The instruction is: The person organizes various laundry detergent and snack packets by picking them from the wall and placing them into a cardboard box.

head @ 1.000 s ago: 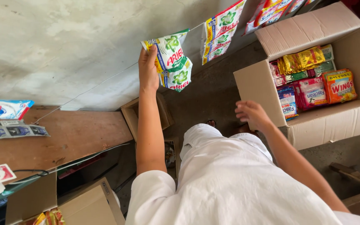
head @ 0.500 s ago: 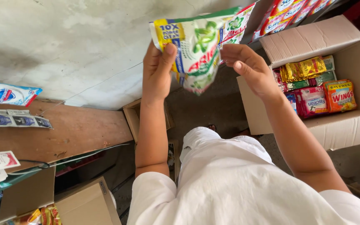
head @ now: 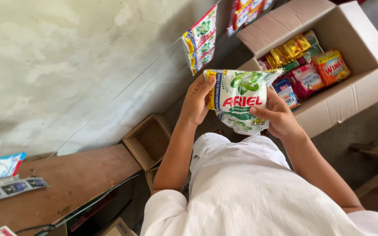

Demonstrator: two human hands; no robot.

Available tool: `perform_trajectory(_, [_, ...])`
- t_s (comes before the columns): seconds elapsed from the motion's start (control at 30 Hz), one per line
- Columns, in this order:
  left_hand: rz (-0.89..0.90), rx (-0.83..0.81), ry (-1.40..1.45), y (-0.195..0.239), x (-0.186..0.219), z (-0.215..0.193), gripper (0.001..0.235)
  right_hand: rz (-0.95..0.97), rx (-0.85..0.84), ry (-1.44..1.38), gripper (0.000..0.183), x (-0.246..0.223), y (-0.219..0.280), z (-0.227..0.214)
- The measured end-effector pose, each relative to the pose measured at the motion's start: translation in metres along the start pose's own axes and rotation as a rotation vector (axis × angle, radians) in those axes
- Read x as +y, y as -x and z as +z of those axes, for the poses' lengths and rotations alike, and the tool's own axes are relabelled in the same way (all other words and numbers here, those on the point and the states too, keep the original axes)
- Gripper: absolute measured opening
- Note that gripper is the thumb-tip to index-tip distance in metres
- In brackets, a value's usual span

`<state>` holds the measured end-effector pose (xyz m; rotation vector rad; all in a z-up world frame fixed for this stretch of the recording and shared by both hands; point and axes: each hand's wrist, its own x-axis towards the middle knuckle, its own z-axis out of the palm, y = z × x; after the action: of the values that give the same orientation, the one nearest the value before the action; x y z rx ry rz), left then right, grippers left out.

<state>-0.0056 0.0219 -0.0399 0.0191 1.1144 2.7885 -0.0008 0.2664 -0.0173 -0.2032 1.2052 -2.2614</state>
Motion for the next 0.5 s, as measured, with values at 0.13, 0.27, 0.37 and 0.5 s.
perform_trajectory(0.13, [-0.142,-0.032,-0.152,-0.011,-0.031,-0.035,0.029,0.035,0.102,-0.017,0.066,-0.011,0.015,-0.021])
perform_trajectory(0.27, [-0.211,-0.113,-0.069,-0.013,-0.040,-0.044,0.033,0.034,0.096,-0.114,0.058,-0.033,0.017,-0.038])
perform_trajectory(0.37, [-0.193,-0.169,-0.204,-0.019,-0.057,-0.071,0.034,0.065,0.062,-0.192,0.055,-0.058,0.019,-0.043])
perform_trajectory(0.5, [-0.033,-0.182,-0.433,-0.034,-0.062,-0.075,0.071,-0.029,-0.041,-0.268,0.044,-0.096,0.026,-0.050])
